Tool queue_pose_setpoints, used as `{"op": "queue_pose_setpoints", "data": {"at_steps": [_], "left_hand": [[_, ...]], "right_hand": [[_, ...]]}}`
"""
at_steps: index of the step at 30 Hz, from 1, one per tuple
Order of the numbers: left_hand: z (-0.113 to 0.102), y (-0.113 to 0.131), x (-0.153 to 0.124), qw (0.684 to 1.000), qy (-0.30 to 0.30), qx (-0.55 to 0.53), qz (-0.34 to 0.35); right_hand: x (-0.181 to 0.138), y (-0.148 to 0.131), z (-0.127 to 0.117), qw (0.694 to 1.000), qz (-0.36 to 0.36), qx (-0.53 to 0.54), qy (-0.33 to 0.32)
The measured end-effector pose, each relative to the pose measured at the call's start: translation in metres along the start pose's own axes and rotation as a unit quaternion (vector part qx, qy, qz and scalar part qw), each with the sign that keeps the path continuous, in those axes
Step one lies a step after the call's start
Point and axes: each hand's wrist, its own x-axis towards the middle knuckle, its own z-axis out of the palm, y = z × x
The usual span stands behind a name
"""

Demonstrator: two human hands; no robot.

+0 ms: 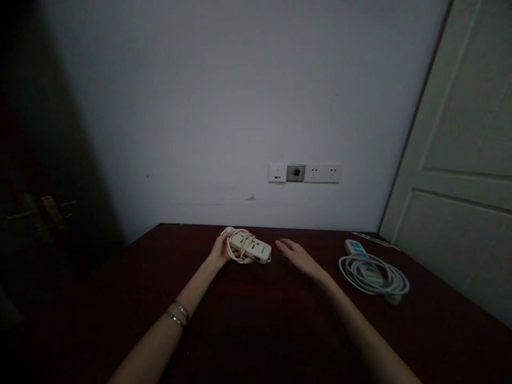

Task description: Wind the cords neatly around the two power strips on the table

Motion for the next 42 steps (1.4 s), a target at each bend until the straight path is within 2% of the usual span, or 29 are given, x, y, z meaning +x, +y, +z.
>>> {"op": "queue_pose_setpoints", "data": {"at_steps": [1, 3, 6, 9, 13, 17, 19, 21, 27, 30, 35, 38, 42], "left_hand": [[0.001, 0.002, -0.002, 1.0, -0.001, 0.02, 0.012], [0.002, 0.005, -0.006, 0.998, -0.013, 0.061, 0.021], [0.003, 0.008, -0.01, 0.995, -0.043, 0.086, -0.001], [0.004, 0.011, -0.012, 0.992, -0.074, 0.097, -0.016], [0.006, 0.014, -0.014, 0.987, -0.122, 0.103, -0.023], [0.002, 0.021, -0.017, 0.981, -0.159, 0.11, -0.017], [-0.003, 0.026, -0.018, 0.977, -0.168, 0.131, 0.004], [-0.007, 0.031, -0.02, 0.971, -0.171, 0.167, 0.03], [-0.004, 0.042, -0.038, 0.936, -0.219, 0.274, 0.044], [0.004, 0.041, -0.043, 0.922, -0.189, 0.329, 0.079], [0.019, 0.038, -0.043, 0.888, -0.123, 0.415, 0.159], [0.027, 0.036, -0.046, 0.863, -0.128, 0.448, 0.196], [0.036, 0.03, -0.055, 0.811, -0.144, 0.519, 0.229]], "right_hand": [[-0.001, -0.007, 0.015, 0.995, 0.034, 0.083, -0.039], [-0.002, -0.017, 0.039, 0.979, 0.06, 0.178, -0.075], [-0.002, -0.02, 0.061, 0.971, 0.081, 0.21, -0.079], [-0.003, -0.017, 0.068, 0.961, 0.099, 0.247, -0.08], [-0.005, -0.016, 0.069, 0.938, 0.117, 0.319, -0.072], [-0.007, -0.023, 0.071, 0.945, 0.097, 0.311, -0.024], [-0.007, -0.028, 0.071, 0.948, 0.075, 0.31, 0.015], [-0.009, -0.033, 0.069, 0.94, 0.072, 0.333, 0.019], [-0.01, -0.042, 0.056, 0.873, 0.153, 0.461, -0.044], [-0.01, -0.042, 0.048, 0.848, 0.168, 0.5, -0.056], [-0.012, -0.046, 0.039, 0.848, 0.16, 0.502, -0.053], [-0.013, -0.049, 0.039, 0.856, 0.158, 0.49, -0.044], [-0.013, -0.051, 0.042, 0.882, 0.148, 0.445, -0.029]]}}
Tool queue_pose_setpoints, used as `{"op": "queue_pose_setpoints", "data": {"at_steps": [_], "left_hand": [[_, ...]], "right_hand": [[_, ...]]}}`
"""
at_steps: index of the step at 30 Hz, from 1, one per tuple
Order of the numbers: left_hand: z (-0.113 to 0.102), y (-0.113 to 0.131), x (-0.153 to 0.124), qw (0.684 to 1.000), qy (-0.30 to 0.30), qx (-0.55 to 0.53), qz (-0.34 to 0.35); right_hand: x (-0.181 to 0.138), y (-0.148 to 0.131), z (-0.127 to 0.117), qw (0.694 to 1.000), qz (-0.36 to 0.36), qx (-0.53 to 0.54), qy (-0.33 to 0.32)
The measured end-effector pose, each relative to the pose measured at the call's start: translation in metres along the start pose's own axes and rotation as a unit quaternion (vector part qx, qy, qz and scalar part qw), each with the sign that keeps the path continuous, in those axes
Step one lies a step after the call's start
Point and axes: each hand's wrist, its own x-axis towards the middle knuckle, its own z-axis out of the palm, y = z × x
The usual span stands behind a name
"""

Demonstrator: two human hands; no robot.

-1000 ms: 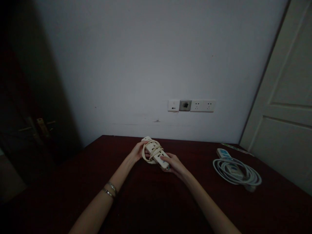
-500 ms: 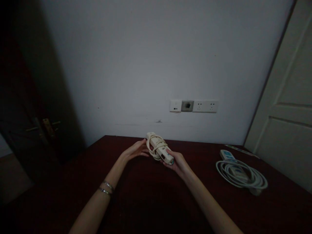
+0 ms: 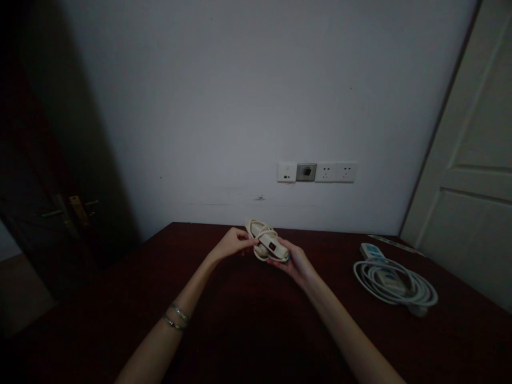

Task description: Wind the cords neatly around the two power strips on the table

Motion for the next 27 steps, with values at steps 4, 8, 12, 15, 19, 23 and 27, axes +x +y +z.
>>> {"op": "queue_pose_setpoints", "data": {"at_steps": [4, 8, 12, 15, 19, 23, 27], "left_hand": [[0.007, 0.009, -0.004, 0.999, 0.004, 0.033, 0.008], [0.007, 0.018, -0.006, 0.999, -0.018, 0.031, -0.031], [0.004, 0.019, -0.005, 0.998, -0.036, -0.003, -0.055], [0.002, 0.018, -0.006, 0.996, -0.06, -0.042, -0.043], [-0.001, 0.022, -0.01, 0.992, -0.101, -0.075, -0.019], [-0.005, 0.025, -0.015, 0.985, -0.145, -0.089, -0.036], [-0.009, 0.025, -0.018, 0.973, -0.199, -0.1, -0.06]], "right_hand": [[-0.001, 0.001, 0.0, 0.999, -0.021, -0.032, 0.018], [-0.001, 0.0, -0.002, 0.998, -0.041, -0.049, 0.024], [0.001, -0.001, -0.004, 0.995, -0.063, -0.073, 0.026], [0.0, -0.003, -0.005, 0.993, -0.074, -0.086, 0.027], [0.0, -0.003, -0.007, 0.989, -0.093, -0.116, 0.011], [0.006, 0.0, -0.014, 0.989, -0.086, -0.117, 0.034], [0.009, 0.001, -0.02, 0.989, -0.085, -0.112, 0.038]]}}
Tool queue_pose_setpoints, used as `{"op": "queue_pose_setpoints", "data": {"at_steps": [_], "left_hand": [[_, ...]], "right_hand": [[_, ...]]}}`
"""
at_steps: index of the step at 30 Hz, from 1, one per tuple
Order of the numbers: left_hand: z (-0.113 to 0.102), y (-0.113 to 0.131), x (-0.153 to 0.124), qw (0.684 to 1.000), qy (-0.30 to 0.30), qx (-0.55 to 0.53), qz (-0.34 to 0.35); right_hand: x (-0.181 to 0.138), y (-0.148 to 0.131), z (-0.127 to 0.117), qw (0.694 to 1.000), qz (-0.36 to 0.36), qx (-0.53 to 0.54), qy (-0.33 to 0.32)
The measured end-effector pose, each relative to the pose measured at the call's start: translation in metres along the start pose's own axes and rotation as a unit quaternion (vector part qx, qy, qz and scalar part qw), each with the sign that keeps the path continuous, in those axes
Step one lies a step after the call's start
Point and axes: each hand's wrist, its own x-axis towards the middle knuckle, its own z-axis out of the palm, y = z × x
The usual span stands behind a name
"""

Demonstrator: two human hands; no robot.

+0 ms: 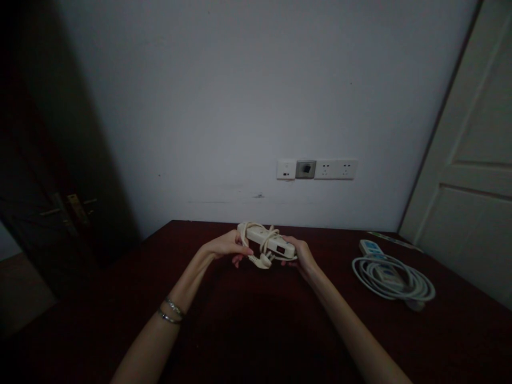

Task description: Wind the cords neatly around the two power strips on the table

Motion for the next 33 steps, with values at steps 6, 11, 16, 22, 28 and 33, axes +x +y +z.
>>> {"op": "queue_pose_setpoints", "data": {"at_steps": [6, 11, 16, 22, 28, 33], "left_hand": [[-0.004, -0.001, -0.004, 0.999, -0.043, -0.015, -0.008], [-0.012, -0.003, -0.006, 0.998, -0.06, 0.007, 0.0], [-0.026, -0.01, -0.004, 0.998, 0.03, 0.061, -0.003], [-0.038, -0.016, -0.004, 0.981, 0.136, 0.129, 0.05], [-0.041, -0.017, -0.005, 0.954, 0.187, 0.217, 0.089], [-0.048, -0.018, -0.008, 0.919, 0.246, 0.285, 0.119]], "right_hand": [[-0.006, -0.009, -0.004, 0.999, -0.015, -0.022, -0.029], [-0.006, -0.015, -0.01, 0.999, -0.032, -0.001, -0.027], [-0.004, -0.021, -0.017, 0.998, -0.046, -0.019, -0.039], [-0.001, -0.024, -0.022, 0.995, -0.071, -0.06, -0.044], [-0.005, -0.029, -0.026, 0.985, -0.12, -0.103, -0.073], [-0.007, -0.031, -0.026, 0.979, -0.118, -0.113, -0.122]]}}
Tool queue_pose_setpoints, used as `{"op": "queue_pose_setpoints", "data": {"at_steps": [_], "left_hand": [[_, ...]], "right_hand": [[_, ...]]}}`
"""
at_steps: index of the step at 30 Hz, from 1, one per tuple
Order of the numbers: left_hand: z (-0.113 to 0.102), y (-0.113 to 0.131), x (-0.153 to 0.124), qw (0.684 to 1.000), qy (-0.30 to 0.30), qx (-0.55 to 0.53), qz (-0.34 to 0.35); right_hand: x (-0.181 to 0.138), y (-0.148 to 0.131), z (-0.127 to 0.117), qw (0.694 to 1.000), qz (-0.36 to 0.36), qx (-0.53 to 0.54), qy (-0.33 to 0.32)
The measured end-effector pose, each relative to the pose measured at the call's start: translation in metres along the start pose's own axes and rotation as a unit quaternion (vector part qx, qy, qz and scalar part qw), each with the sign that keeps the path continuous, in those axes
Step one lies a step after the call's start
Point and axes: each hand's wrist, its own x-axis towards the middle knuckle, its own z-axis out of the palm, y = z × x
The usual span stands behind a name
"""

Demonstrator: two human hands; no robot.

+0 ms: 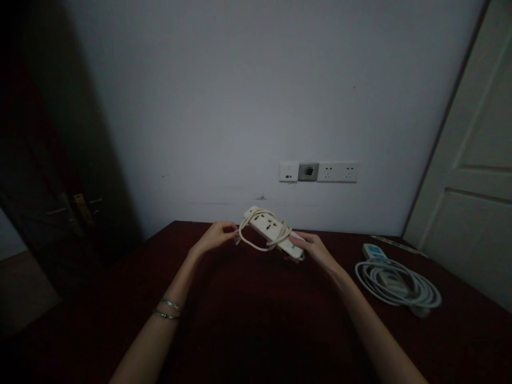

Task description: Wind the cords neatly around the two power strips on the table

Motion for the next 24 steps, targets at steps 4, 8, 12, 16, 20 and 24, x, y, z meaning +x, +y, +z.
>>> {"op": "queue_pose_setpoints", "data": {"at_steps": [4, 8, 12, 16, 20, 24], "left_hand": [[-0.001, 0.0, -0.002, 0.998, 0.03, 0.046, -0.008], [0.01, 0.002, -0.001, 0.99, 0.023, 0.114, -0.084], [0.023, -0.002, 0.006, 0.998, 0.017, 0.031, -0.054], [0.027, -0.008, 0.011, 0.989, -0.021, -0.132, -0.058], [0.023, -0.009, 0.009, 0.997, 0.011, -0.07, -0.04], [0.026, -0.012, 0.007, 0.991, 0.087, 0.021, -0.102]], "right_hand": [[0.002, 0.002, 0.005, 1.0, -0.007, 0.0, 0.027], [0.006, 0.006, 0.008, 0.999, -0.001, 0.018, 0.034], [0.009, 0.013, 0.005, 0.998, 0.009, 0.047, 0.034], [0.008, 0.017, 0.002, 0.997, 0.017, 0.07, 0.007], [0.005, 0.015, 0.005, 0.996, 0.022, 0.084, 0.005], [0.003, 0.009, 0.014, 0.994, 0.049, 0.101, 0.013]]}}
